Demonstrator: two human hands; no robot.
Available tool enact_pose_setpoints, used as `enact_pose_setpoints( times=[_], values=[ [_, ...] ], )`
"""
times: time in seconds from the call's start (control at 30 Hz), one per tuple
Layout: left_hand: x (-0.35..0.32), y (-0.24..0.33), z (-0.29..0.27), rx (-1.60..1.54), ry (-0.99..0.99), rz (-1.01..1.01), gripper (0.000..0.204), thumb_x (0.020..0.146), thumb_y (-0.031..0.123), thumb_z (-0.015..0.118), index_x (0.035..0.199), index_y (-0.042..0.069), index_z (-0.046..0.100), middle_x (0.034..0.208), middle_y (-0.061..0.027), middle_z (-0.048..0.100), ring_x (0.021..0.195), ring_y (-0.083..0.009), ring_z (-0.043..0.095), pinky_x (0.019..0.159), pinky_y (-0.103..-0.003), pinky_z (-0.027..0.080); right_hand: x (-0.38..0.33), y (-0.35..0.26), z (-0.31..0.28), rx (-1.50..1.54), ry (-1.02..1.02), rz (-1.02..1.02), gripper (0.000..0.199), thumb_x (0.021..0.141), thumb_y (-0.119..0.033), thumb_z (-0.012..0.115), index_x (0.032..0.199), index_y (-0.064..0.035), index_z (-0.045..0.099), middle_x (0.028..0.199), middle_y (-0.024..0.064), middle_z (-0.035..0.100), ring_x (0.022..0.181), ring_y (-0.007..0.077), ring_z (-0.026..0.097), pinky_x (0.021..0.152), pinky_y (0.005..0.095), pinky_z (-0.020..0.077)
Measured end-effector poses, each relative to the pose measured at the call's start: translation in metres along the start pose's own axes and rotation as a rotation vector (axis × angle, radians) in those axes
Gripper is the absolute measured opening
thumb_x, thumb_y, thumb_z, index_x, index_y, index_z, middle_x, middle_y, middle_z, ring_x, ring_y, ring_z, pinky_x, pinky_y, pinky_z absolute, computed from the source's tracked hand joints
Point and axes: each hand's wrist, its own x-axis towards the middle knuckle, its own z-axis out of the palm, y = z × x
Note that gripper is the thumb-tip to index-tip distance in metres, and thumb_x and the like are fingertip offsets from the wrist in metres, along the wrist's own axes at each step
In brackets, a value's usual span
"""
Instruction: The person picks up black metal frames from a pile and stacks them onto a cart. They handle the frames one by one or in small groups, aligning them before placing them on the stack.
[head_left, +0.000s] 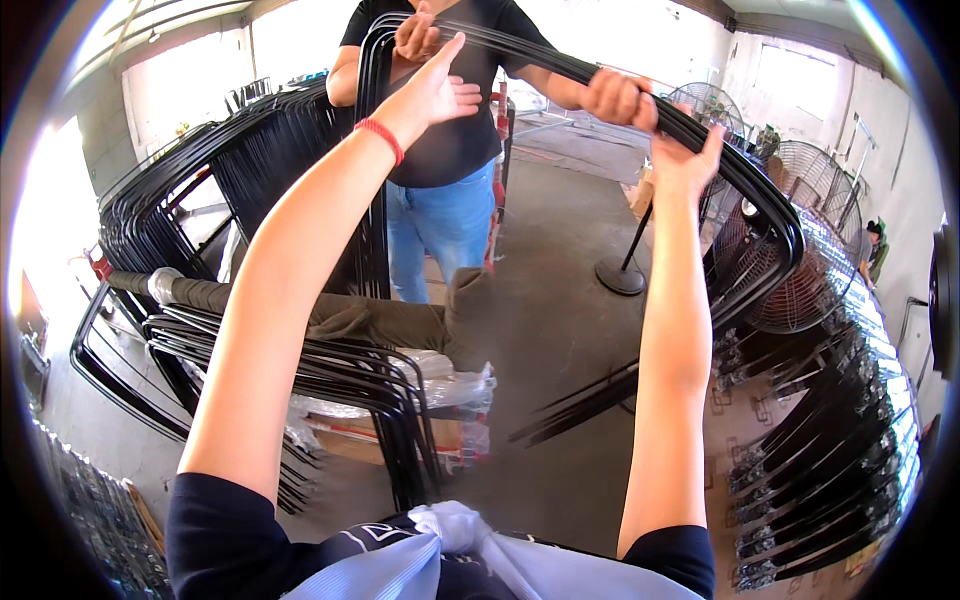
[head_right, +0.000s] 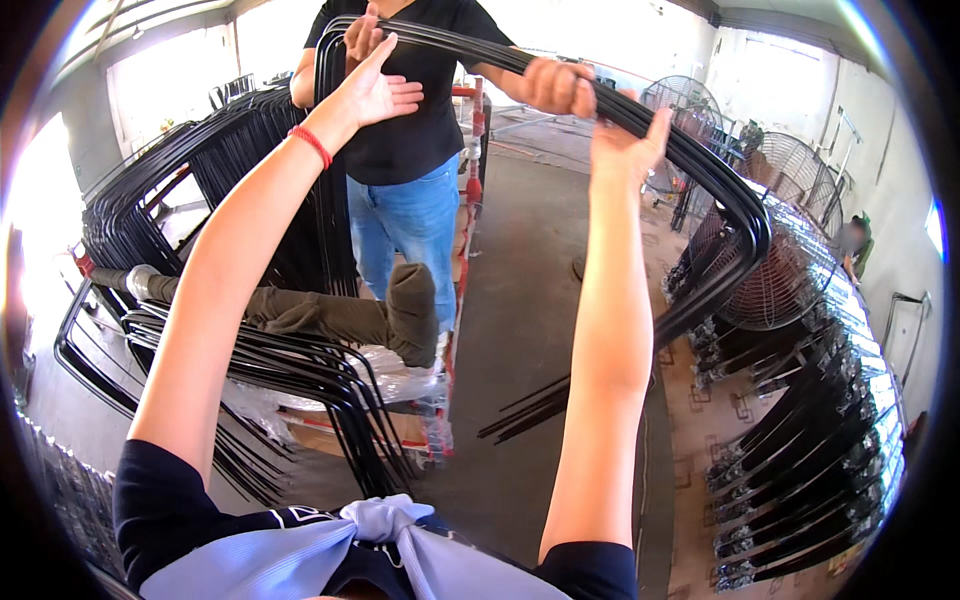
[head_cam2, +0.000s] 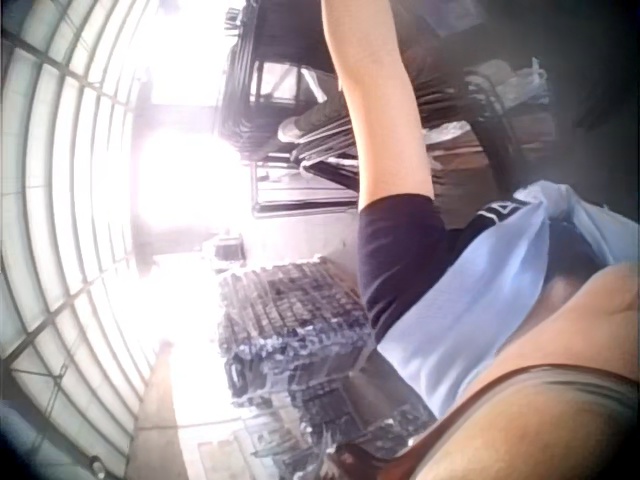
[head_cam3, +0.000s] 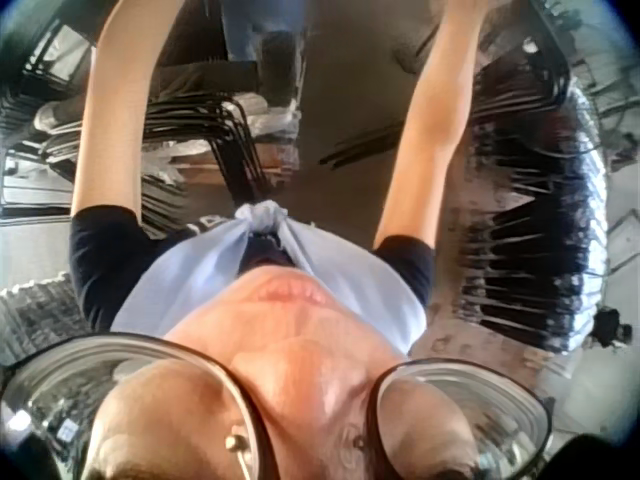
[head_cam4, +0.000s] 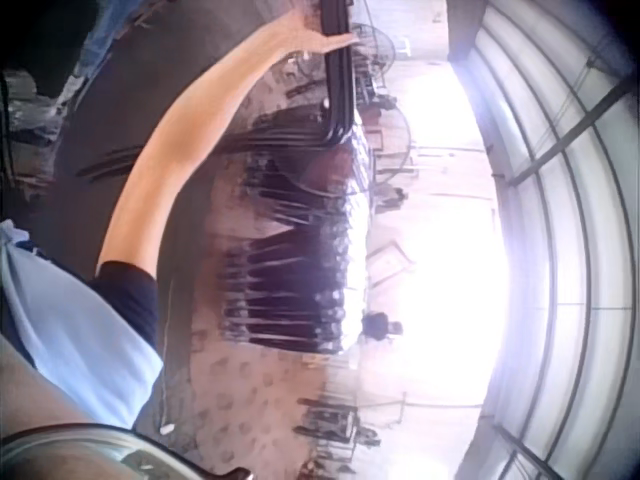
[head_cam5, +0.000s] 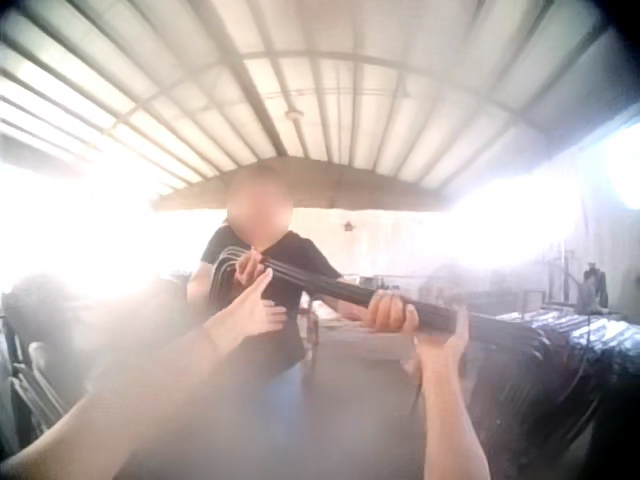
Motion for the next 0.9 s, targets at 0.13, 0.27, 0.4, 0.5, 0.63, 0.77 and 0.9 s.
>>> enact_pose_setpoints(
  times=[0.13, 0.27, 0.4, 0.5, 0.63, 0.77, 0.9],
  values=[
    [0.051, -0.002, 0.039, -0.198, -0.025, 0.109, 0.088, 0.074, 0.045, 0.066, 0.13, -0.01, 0.025, 0.13, -0.0272, 0.034, 0.12, -0.0374, 0.038, 0.101, -0.045, 0.03, 0.026, -0.089, -0.018, 0.101, -0.028, -0.048, 0.027, 0.078, -0.024, 0.051, 0.09, 0.0008, 0.049, 0.09, 0.0164, 0.055, 0.093, 0.0319, 0.052, 0.09, 0.0499, 0.0371],
    [0.102, -0.019, 0.092, -0.521, -0.026, 0.356, 0.016, 0.072, 0.03, 0.069, 0.075, 0.022, 0.056, 0.063, -0.0051, 0.053, 0.049, -0.0313, 0.053, 0.045, -0.043, 0.043, 0.003, -0.152, -0.018, 0.018, 0.01, -0.137, 0.032, 0.076, -0.018, 0.053, 0.096, 0.0062, 0.049, 0.095, 0.0179, 0.054, 0.098, 0.0333, 0.051, 0.093, 0.0533, 0.034],
    [0.086, -0.067, 0.181, -0.659, -0.173, 0.23, 0.017, 0.072, 0.029, 0.067, 0.076, 0.018, 0.055, 0.067, -0.0073, 0.054, 0.054, -0.0318, 0.053, 0.051, -0.044, 0.043, -0.061, -0.226, 0.01, -0.106, -0.016, -0.29, 0.035, 0.073, -0.013, 0.057, 0.1, 0.0078, 0.049, 0.098, 0.0183, 0.052, 0.104, 0.0339, 0.047, 0.098, 0.0581, 0.0257],
    [0.069, -0.093, 0.219, -0.725, -0.264, 0.154, 0.018, 0.073, 0.028, 0.066, 0.077, 0.014, 0.055, 0.07, -0.009, 0.055, 0.058, -0.0321, 0.054, 0.055, -0.044, 0.043, -0.103, -0.269, 0.006, 0.054, -0.142, -0.161, 0.035, 0.069, -0.003, 0.062, 0.1, 0.007, 0.05, 0.089, 0.0142, 0.051, 0.096, 0.0297, 0.049, 0.097, 0.0597, 0.027],
    [0.045, -0.108, 0.253, -0.751, -0.376, 0.079, 0.019, 0.073, 0.026, 0.064, 0.079, 0.01, 0.054, 0.074, -0.0112, 0.055, 0.064, -0.0325, 0.054, 0.061, -0.045, 0.043, -0.159, -0.288, 0.021, 0.034, -0.03, -0.255, 0.034, 0.07, 0.0, 0.061, 0.101, 0.006, 0.047, 0.1, 0.0192, 0.049, 0.114, 0.0368, 0.041, 0.099, 0.0633, 0.0208],
    [0.021, -0.125, 0.281, -0.776, -0.505, -0.003, 0.021, 0.074, 0.024, 0.062, 0.08, 0.006, 0.053, 0.079, -0.0134, 0.056, 0.069, -0.0329, 0.055, 0.067, -0.046, 0.043, -0.2, -0.302, 0.053, -0.155, 0.055, -0.487, 0.026, 0.074, -0.001, 0.059, 0.094, 0.006, 0.043, 0.096, 0.0188, 0.046, 0.116, 0.0384, 0.038, 0.101, 0.0629, 0.0188],
    [-0.005, -0.147, 0.299, -0.812, -0.632, -0.086, 0.023, 0.074, 0.023, 0.06, 0.082, 0.002, 0.052, 0.083, -0.0156, 0.057, 0.074, -0.0333, 0.055, 0.073, -0.046, 0.043, -0.231, -0.344, 0.066, -0.268, 0.04, -0.493, 0.035, 0.074, -0.001, 0.06, 0.103, 0.0094, 0.043, 0.103, 0.0186, 0.045, 0.115, 0.0359, 0.038, 0.102, 0.0615, 0.0182]
  ],
)
